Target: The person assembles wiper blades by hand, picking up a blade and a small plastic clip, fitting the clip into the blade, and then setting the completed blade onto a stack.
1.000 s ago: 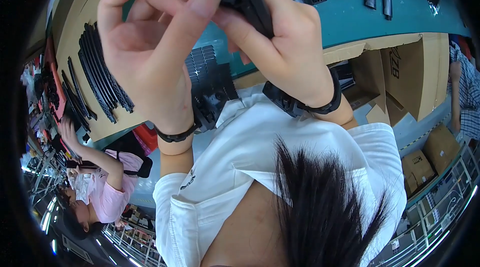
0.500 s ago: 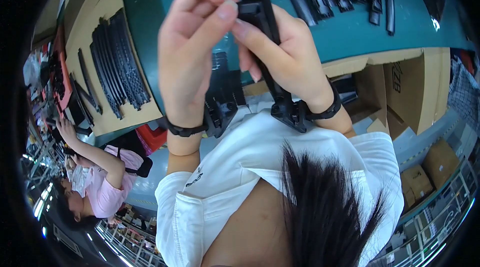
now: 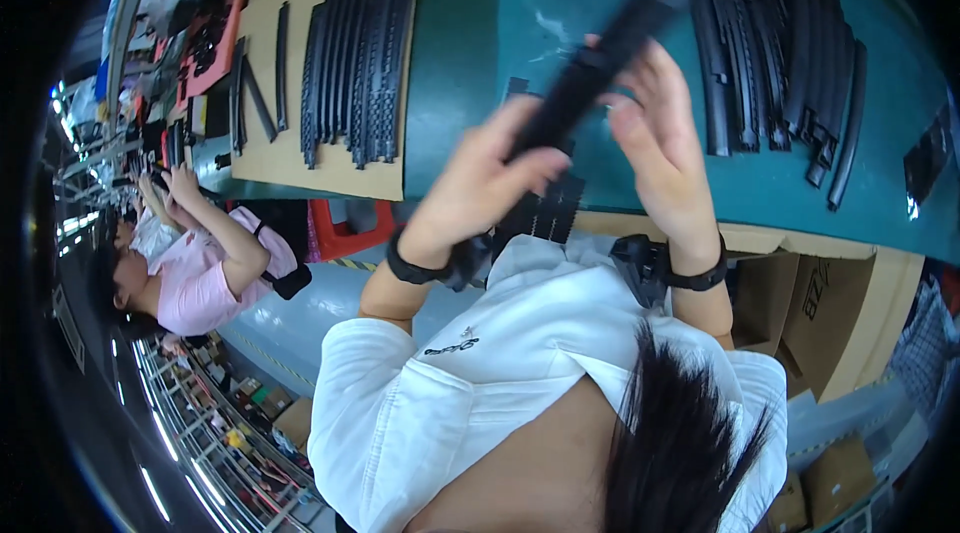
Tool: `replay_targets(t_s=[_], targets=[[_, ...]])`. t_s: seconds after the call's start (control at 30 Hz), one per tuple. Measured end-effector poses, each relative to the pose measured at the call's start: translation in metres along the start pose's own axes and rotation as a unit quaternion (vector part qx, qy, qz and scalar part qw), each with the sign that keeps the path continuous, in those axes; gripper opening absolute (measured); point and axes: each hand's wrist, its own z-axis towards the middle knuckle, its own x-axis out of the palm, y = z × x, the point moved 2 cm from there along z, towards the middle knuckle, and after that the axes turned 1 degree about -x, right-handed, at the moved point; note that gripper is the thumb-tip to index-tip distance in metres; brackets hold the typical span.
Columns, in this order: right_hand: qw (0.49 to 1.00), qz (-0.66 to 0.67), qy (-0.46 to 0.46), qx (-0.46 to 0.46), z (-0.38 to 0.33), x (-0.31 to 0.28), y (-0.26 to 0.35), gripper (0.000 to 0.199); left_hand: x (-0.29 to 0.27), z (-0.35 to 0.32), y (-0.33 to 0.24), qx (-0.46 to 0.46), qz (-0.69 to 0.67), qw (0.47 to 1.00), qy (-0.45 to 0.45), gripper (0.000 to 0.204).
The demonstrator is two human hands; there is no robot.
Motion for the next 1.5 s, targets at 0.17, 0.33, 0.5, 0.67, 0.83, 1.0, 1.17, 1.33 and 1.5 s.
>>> replay_targets(t_s=[0.17, 0.33, 0.5, 0.67, 0.83, 1.0, 1.17, 1.33, 1.5], targets=[[0.996, -0.071, 0.013, 0.046, -0.005, -0.033, 0.002, 0.044, -0.102, -0.016, 0.004, 0.017, 0.252, 0.921, -0.296, 0.025], [0.986, -0.144, 0.009, 0.080, -0.012, -0.048, 0.003, 0.042, -0.195, -0.042, -0.002, 0.093, 0.647, 0.716, -0.244, 0.025], [0.978, -0.183, 0.013, 0.097, -0.014, -0.043, 0.000, 0.038, -0.263, -0.044, -0.001, 0.098, 0.784, 0.602, -0.113, 0.016], [0.980, -0.172, 0.036, 0.099, -0.013, -0.036, -0.003, 0.032, -0.328, -0.040, -0.019, 0.109, 0.860, 0.498, 0.032, 0.016], [0.975, -0.199, 0.026, 0.097, -0.017, -0.039, -0.006, 0.033, -0.356, -0.021, -0.019, 0.056, 0.880, 0.457, 0.118, 0.020], [0.977, -0.189, 0.015, 0.096, -0.021, -0.041, -0.008, 0.030, -0.364, 0.002, 0.045, 0.080, 0.871, 0.436, 0.214, 0.021], [0.972, -0.217, 0.005, 0.086, -0.023, -0.051, -0.007, 0.033, -0.348, 0.019, 0.053, 0.183, 0.872, 0.424, 0.163, 0.021], [0.974, -0.203, -0.007, 0.096, -0.022, -0.055, -0.012, 0.032, -0.317, 0.023, 0.043, 0.108, 0.849, 0.516, -0.031, 0.024], [0.977, -0.183, 0.018, 0.104, -0.017, -0.044, -0.014, 0.030, -0.288, 0.026, 0.075, -0.043, 0.698, 0.700, -0.147, 0.026]])
